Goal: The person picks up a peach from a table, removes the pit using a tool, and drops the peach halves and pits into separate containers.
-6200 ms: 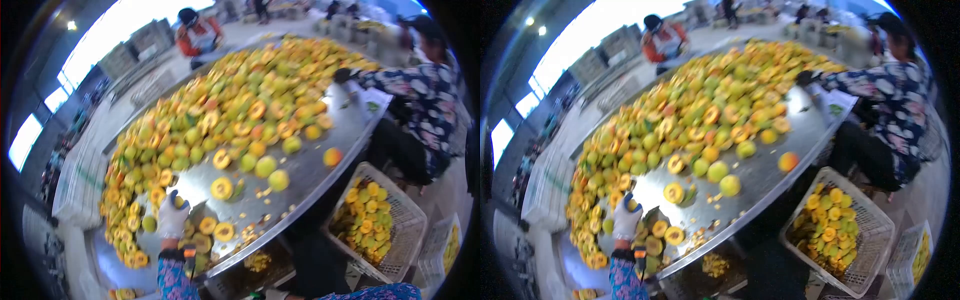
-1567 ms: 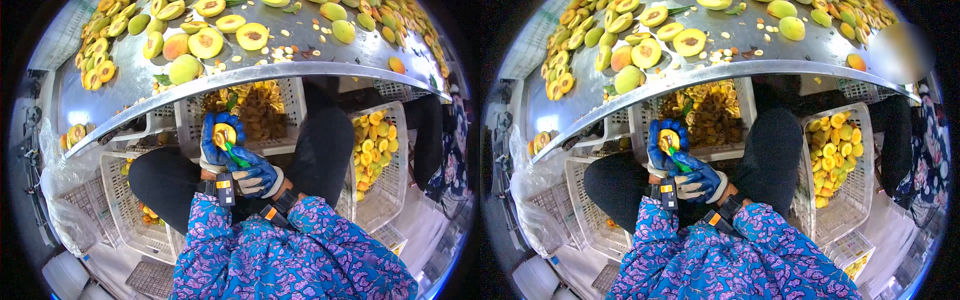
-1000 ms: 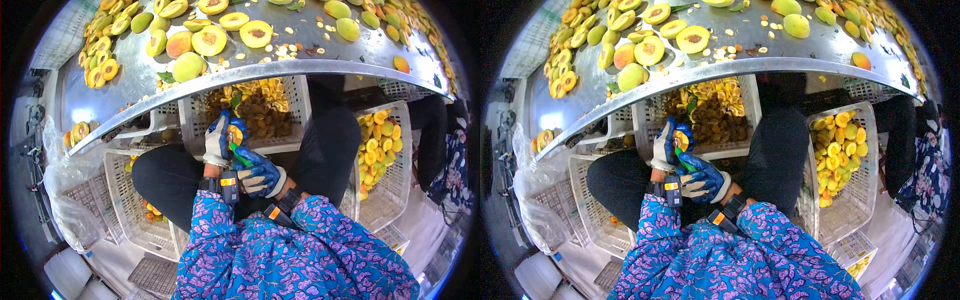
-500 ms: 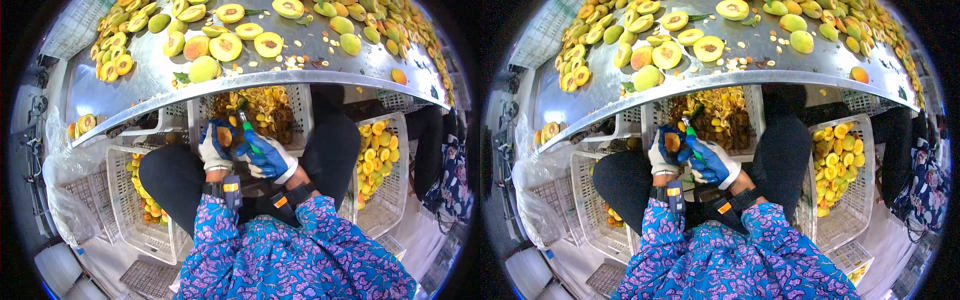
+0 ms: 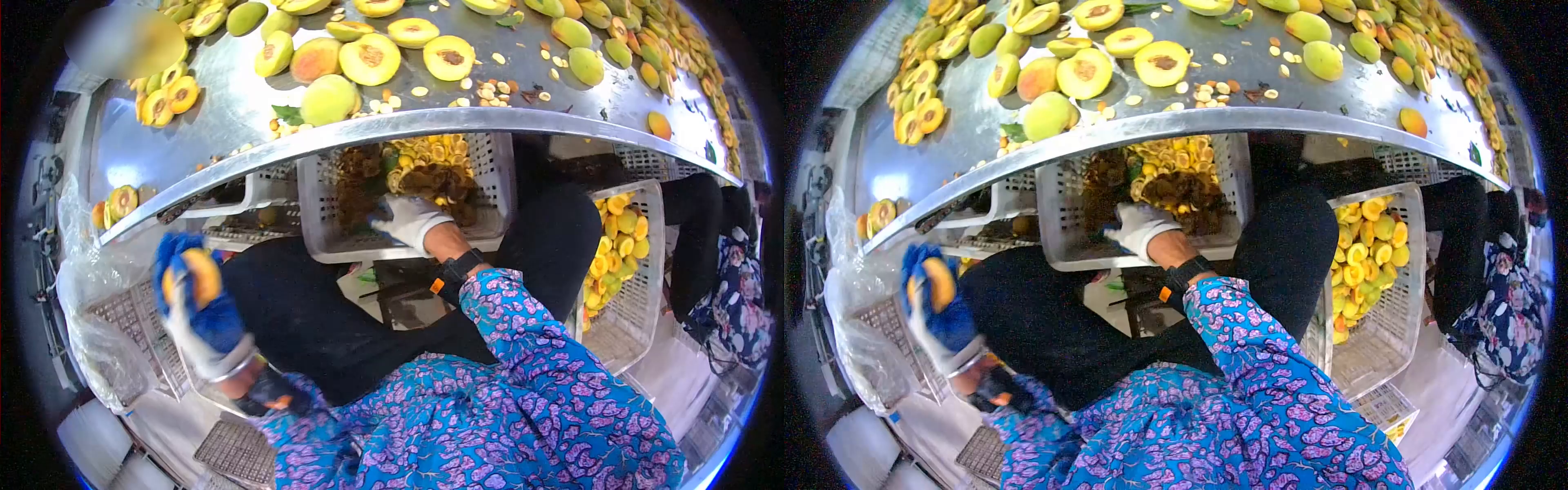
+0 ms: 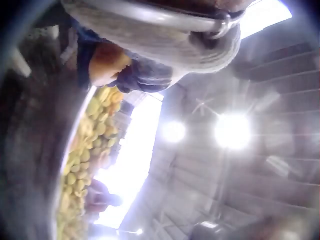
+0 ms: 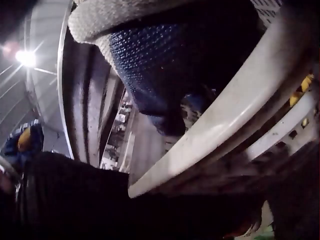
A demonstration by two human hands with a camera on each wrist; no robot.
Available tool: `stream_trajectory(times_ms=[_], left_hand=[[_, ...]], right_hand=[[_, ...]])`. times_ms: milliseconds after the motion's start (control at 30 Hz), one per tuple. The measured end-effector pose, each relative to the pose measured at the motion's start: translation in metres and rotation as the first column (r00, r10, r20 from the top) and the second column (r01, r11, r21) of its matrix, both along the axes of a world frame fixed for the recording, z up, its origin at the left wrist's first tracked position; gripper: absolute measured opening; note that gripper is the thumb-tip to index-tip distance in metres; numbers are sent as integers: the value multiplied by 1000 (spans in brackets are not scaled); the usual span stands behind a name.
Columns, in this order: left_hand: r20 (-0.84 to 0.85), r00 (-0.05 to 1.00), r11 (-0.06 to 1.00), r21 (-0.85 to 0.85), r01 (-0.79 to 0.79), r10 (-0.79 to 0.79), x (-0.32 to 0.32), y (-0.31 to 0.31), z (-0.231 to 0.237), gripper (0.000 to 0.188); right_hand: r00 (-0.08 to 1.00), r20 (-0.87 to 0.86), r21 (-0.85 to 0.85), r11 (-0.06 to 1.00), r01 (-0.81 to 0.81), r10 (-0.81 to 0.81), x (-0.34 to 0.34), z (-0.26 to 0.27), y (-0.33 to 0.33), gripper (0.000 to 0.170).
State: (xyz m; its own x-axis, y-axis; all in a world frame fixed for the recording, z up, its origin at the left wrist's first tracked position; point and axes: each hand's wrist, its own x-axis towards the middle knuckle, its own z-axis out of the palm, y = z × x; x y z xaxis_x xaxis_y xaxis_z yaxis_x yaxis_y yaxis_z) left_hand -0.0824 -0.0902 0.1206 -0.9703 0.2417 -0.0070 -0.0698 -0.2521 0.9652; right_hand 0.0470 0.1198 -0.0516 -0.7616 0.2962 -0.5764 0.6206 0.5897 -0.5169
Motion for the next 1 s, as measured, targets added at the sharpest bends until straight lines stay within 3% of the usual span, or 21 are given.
stream_trajectory(times_ms=[33,100,167,233,333,367,433,500,567,633,667,733,767,800,833,867,900,933,967,1000], left_hand=[[-3,999,999,-30,-33,33,-11,-16,2,35],[-77,988,968,-202,-149,136,-35,-56,-13,32],[-66,968,913,-324,-249,241,-58,-106,-48,31],[-74,932,829,-436,-350,355,-69,-151,-89,27],[-41,877,669,-630,-395,480,-65,-205,-147,17],[-67,864,584,-711,-392,499,-53,-208,-154,15],[-346,876,237,-869,-434,337,-40,-241,-187,13],[-248,891,37,-959,-283,380,-30,-272,-212,15],[-239,900,-261,-954,-148,364,-17,-285,-222,16],[-290,821,-123,-957,-264,492,-5,-283,-219,17],[-342,837,-122,-939,-321,426,0,-297,-225,17],[-27,937,-285,-955,79,349,-10,-313,-220,25],[39,901,-198,-971,137,433,-8,-308,-217,32],[40,944,-203,-973,112,327,-14,-313,-225,40],[60,929,-15,-997,71,366,-33,-310,-219,44],[-47,875,158,-978,-139,482,-50,-300,-225,43],[-180,873,228,-924,-308,453,-71,-252,-190,43],[-280,881,313,-857,-408,382,-99,-229,-174,41],[-341,863,392,-785,-479,373,-113,-170,-128,34],[-388,856,572,-637,-516,341,-127,-129,-96,29]], right_hand=[[987,146,-19,997,74,-71,-2,-8,13,50],[909,229,49,937,346,-348,6,-19,45,44],[822,246,224,855,468,-514,24,-99,68,42],[804,260,335,831,445,-535,40,-179,82,41],[871,308,220,919,327,-383,49,-215,93,41],[891,320,194,943,272,-323,51,-227,96,41],[917,332,165,971,174,-220,48,-240,97,40],[924,349,148,983,108,-154,49,-252,96,40],[922,363,155,984,85,-137,57,-257,100,40],[923,367,139,988,64,-111,60,-259,100,39],[924,369,133,990,53,-99,62,-260,98,39],[929,361,126,991,40,-83,64,-262,99,39],[929,358,125,991,48,-90,68,-263,101,39],[932,350,125,991,53,-94,70,-261,102,39],[937,335,119,991,57,-94,66,-257,101,39],[945,318,106,993,50,-81,60,-252,97,39],[952,295,98,994,50,-77,59,-250,93,38],[959,277,94,995,34,-59,60,-253,88,38],[968,252,95,995,-5,-19,57,-247,80,38],[970,241,102,992,-72,45,53,-249,74,36]])
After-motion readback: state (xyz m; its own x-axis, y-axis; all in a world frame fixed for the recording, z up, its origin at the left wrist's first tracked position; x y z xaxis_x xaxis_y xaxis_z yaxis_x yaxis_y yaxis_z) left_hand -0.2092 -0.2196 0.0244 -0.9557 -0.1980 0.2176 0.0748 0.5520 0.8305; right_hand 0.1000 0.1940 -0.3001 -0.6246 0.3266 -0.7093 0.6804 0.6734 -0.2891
